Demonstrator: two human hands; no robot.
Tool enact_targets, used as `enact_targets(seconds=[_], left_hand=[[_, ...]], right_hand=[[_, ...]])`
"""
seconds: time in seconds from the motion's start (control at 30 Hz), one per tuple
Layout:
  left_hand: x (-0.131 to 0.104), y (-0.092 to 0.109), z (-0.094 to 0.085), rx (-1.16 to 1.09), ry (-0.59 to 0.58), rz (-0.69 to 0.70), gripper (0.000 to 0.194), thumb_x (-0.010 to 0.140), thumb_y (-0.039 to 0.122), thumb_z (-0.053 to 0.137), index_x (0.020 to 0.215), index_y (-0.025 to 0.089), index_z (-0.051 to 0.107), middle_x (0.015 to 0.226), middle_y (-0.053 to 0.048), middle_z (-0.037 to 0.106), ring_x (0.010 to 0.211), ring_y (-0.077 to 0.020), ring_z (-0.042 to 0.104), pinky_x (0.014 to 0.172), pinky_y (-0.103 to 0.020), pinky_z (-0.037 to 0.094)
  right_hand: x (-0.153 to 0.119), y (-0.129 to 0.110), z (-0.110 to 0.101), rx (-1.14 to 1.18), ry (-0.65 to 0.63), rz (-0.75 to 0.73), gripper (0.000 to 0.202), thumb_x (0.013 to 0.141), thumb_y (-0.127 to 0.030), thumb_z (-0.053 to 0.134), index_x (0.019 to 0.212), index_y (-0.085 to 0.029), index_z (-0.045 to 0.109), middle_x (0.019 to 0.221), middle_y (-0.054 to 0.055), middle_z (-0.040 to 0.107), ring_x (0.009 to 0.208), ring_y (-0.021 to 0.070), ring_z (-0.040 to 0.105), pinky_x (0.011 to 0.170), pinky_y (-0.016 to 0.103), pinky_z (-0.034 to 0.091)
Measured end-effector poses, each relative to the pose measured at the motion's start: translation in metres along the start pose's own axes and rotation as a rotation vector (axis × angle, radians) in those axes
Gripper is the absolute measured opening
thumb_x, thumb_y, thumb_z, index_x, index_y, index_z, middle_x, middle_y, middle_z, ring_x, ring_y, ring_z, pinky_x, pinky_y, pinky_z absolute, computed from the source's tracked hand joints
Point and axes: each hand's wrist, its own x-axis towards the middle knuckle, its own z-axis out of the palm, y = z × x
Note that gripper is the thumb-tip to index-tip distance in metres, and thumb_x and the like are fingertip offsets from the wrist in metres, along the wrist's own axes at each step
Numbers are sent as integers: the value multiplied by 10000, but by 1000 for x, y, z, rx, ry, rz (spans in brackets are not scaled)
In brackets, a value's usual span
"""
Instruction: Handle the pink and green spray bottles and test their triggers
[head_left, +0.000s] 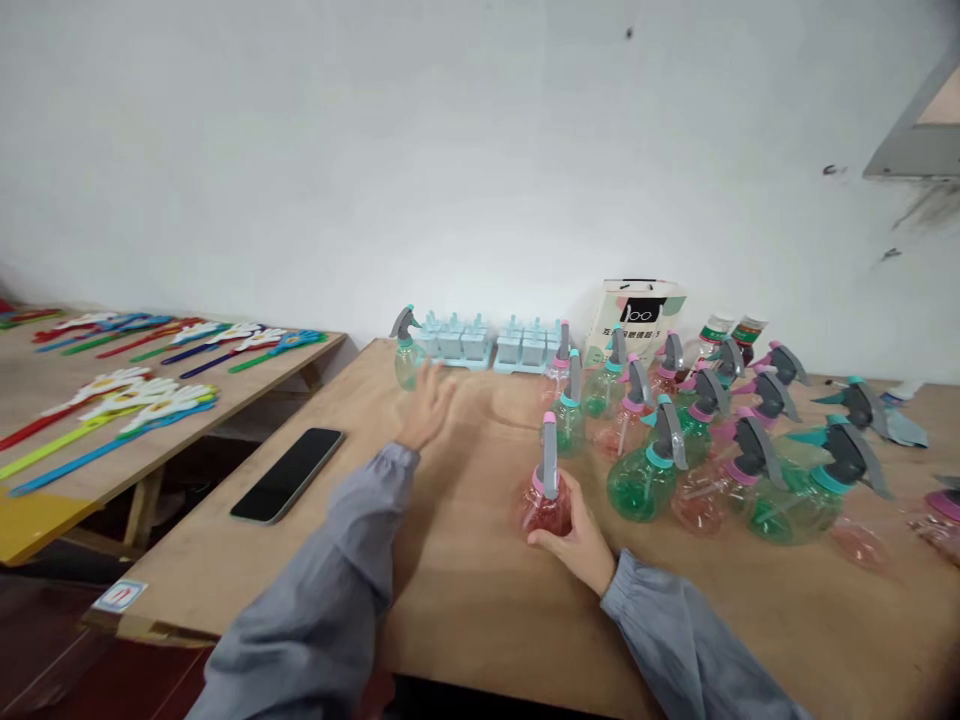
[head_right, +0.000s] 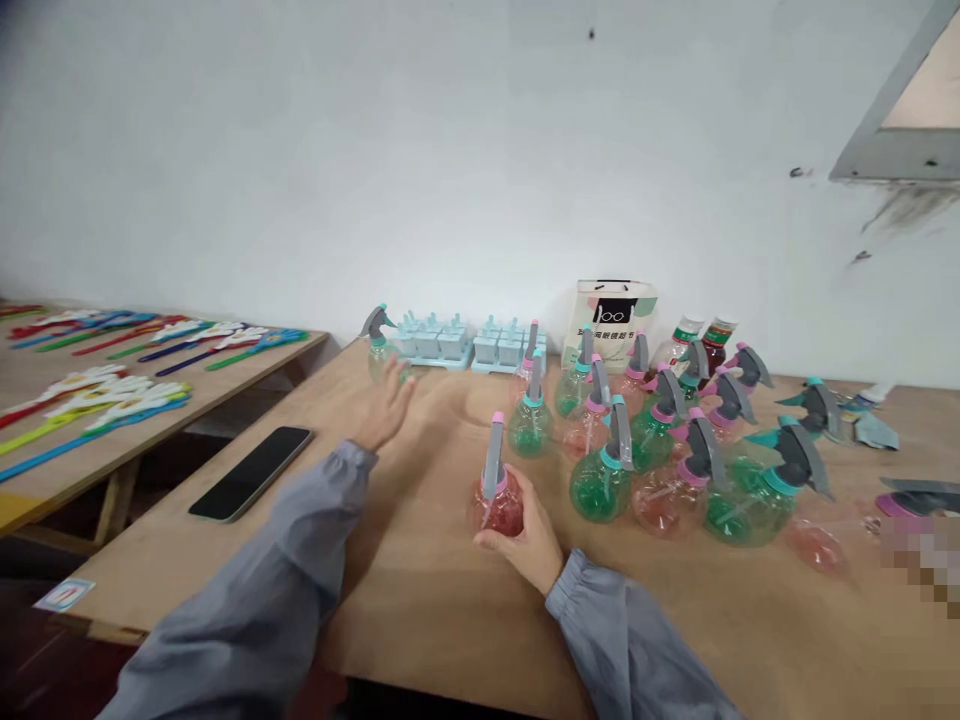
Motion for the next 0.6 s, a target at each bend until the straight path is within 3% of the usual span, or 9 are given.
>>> enact_targets(seconds=[0.07,0.1,0.2,0.3,0.37,0.47,0.6], left_hand=[[-39,28,10,-218,-280,186,847,870,735,478,1529,220,351,1659,-153,253,1547,-332,213,1253,-517,200],[-58,41,16,-305,-394,216,939,808,719,601,1552,225,310,1660,-162,248,1539,-351,229,1240,-528,238],[-100,77,33,-471,-513,147,1072,709,580,793,1569,237,253,1613,-185,336,1477,-360,358,1173,-525,365],[-117,99,44,-583,-492,52,761,808,478,724,1462,228,425,1371,-161,598,1184,-279,632,1020,-466,511],[-121,104,45,-620,-440,10,592,830,439,700,1354,221,530,1244,-134,667,1057,-238,669,949,-427,545],[-125,102,35,-684,-342,-61,531,771,414,760,1239,217,605,1190,-127,684,1086,-258,660,948,-428,544],[-132,100,8,-777,-203,-158,464,753,393,768,1170,231,647,1227,-105,659,1174,-276,643,1063,-480,483]], right_hand=[[-1,0,6,26,14,-7,1008,715,-678,765,1504,-238,318,1451,166,534,1360,342,524,1164,535,392],[-1,0,9,37,14,-16,1012,730,-674,755,1518,-239,292,1464,171,519,1369,337,515,1165,534,392],[-2,-1,14,38,-13,-68,1010,756,-673,731,1541,-250,257,1474,177,500,1359,335,519,1143,540,419],[-5,-5,13,-7,-89,-179,936,772,-691,700,1512,-251,333,1472,170,500,1366,345,505,1139,541,423],[-6,-7,8,-59,-88,-239,825,837,-666,642,1494,-247,370,1480,159,495,1394,338,474,1165,534,393],[2,-12,1,-149,137,-220,700,938,-571,545,1512,-237,323,1520,155,438,1440,309,411,1200,536,338],[45,-15,-4,-253,458,-238,720,933,-524,561,1514,-209,274,1535,175,363,1485,301,315,1230,558,252]])
